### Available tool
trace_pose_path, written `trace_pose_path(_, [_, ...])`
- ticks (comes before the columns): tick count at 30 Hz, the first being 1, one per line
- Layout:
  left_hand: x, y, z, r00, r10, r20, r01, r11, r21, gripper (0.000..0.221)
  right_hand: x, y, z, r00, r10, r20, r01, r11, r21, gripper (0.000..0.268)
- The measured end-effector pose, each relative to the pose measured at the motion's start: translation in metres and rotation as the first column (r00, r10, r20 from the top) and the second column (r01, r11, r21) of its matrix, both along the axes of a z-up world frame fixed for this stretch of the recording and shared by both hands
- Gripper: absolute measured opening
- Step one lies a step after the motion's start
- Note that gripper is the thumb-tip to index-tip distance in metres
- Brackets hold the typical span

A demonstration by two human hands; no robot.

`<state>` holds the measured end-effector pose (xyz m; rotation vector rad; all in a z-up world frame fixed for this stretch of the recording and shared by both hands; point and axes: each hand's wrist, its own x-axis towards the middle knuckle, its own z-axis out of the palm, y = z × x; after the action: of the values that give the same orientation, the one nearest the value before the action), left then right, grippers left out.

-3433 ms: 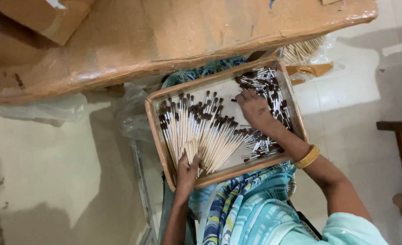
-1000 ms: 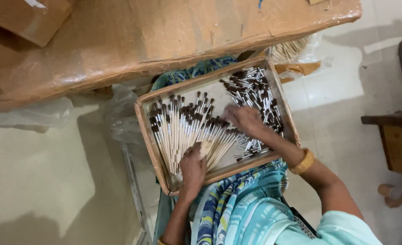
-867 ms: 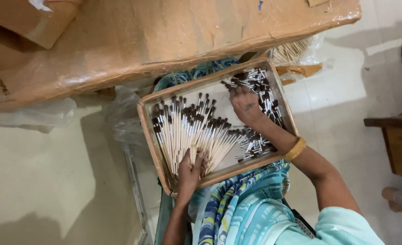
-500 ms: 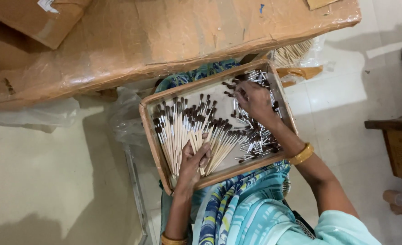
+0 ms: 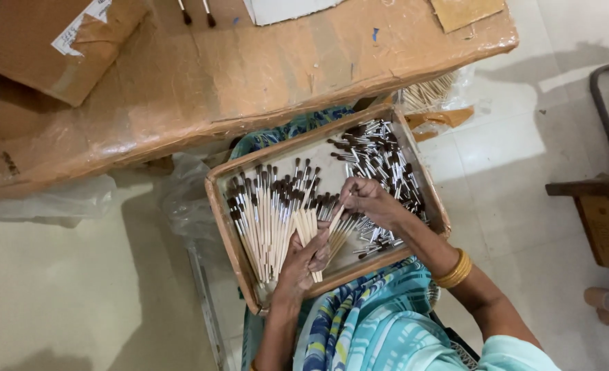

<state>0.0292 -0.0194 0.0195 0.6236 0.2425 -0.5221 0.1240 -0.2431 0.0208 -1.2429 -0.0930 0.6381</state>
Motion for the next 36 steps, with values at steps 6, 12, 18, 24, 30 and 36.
trace_pose_path(6, [-0.014,-0.007,-0.037,0.958,-0.103,0.269,-0.110,0.732,0.672,0.028,-0.025,0.000,-0.044,0.995,-0.081,-0.055,0.075,0.992,-0.100,0.012])
trace_pose_path(12, [-0.016,0.016,-0.007,0.777,-0.608,0.164,-0.214,-0.010,0.977,0.053,0.003,0.012,-0.003,0.970,0.187,0.156,-0.078,0.847,-0.526,0.018])
trace_pose_path(18, [-0.031,0.031,-0.011,0.997,-0.076,-0.003,0.041,0.492,0.870,0.034,0.064,-0.001,-0.058,0.508,0.769,0.387,0.532,0.073,-0.843,0.026])
trace_pose_path(24, [-0.042,0.038,-0.064,0.991,0.032,-0.126,0.070,0.690,0.720,0.030,0.082,-0.013,-0.067,0.377,0.740,0.557,0.565,0.292,-0.772,0.032])
trace_pose_path(30, [-0.012,0.024,-0.022,0.984,0.158,-0.086,-0.076,0.800,0.596,0.021,0.075,-0.023,-0.054,0.302,0.440,0.845,0.613,0.589,-0.526,0.020])
trace_pose_path(36, [0.011,-0.002,0.006,0.991,0.089,-0.095,-0.064,0.968,0.243,0.032,0.030,-0.015,-0.020,0.926,-0.055,0.373,0.165,0.949,-0.270,0.011])
